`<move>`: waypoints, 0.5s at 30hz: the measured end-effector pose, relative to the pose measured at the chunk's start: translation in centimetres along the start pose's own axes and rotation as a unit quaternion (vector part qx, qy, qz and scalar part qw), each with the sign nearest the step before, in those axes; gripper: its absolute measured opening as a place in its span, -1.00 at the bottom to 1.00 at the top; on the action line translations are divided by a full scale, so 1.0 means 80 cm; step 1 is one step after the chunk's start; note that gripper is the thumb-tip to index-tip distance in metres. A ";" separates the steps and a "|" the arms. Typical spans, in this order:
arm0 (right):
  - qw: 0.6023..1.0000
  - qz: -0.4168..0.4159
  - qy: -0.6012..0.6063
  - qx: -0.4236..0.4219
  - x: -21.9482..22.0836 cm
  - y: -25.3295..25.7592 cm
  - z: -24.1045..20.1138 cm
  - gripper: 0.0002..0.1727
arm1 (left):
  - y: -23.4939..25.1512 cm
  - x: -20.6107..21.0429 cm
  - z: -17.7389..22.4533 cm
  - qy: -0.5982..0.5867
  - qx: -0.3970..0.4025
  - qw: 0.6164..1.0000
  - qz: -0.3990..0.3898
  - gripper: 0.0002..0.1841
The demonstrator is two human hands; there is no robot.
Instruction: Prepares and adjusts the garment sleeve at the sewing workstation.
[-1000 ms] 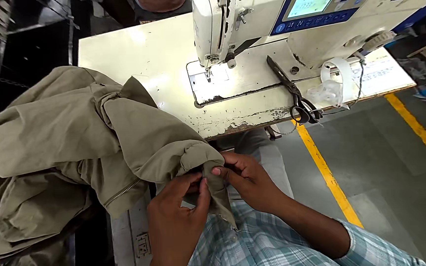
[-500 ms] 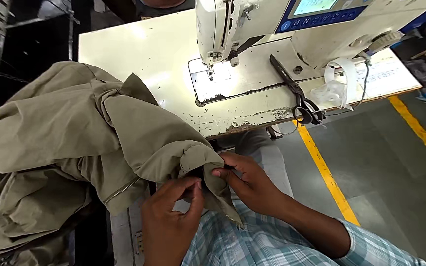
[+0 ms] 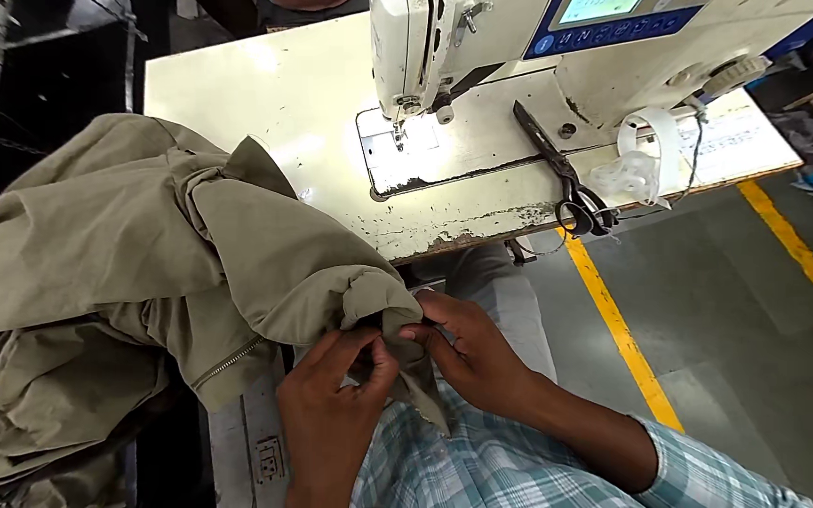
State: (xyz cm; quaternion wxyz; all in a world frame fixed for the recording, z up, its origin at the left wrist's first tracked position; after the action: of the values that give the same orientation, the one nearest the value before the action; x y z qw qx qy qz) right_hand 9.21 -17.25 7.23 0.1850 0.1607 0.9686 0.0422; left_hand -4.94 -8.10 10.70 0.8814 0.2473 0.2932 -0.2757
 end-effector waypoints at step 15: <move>0.999 -0.024 -0.035 -0.006 0.000 0.000 0.001 -0.80 | -0.003 -0.001 0.004 0.001 0.002 0.998 -0.063 -0.52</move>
State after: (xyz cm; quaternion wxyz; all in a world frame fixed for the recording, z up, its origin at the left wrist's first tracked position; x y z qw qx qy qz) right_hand 9.24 -17.23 7.13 0.2211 0.1374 0.9648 0.0383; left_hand -5.01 -8.44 10.94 0.8618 0.2301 0.3085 -0.3305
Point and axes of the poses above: each hand's wrist, its own y-axis towards the middle knuckle, its own x-axis out of the palm, z = x × y, the point moved 8 cm from there along y, towards the middle knuckle, and after that the axes turned 5 degrees about -z, right-handed, at the moved point
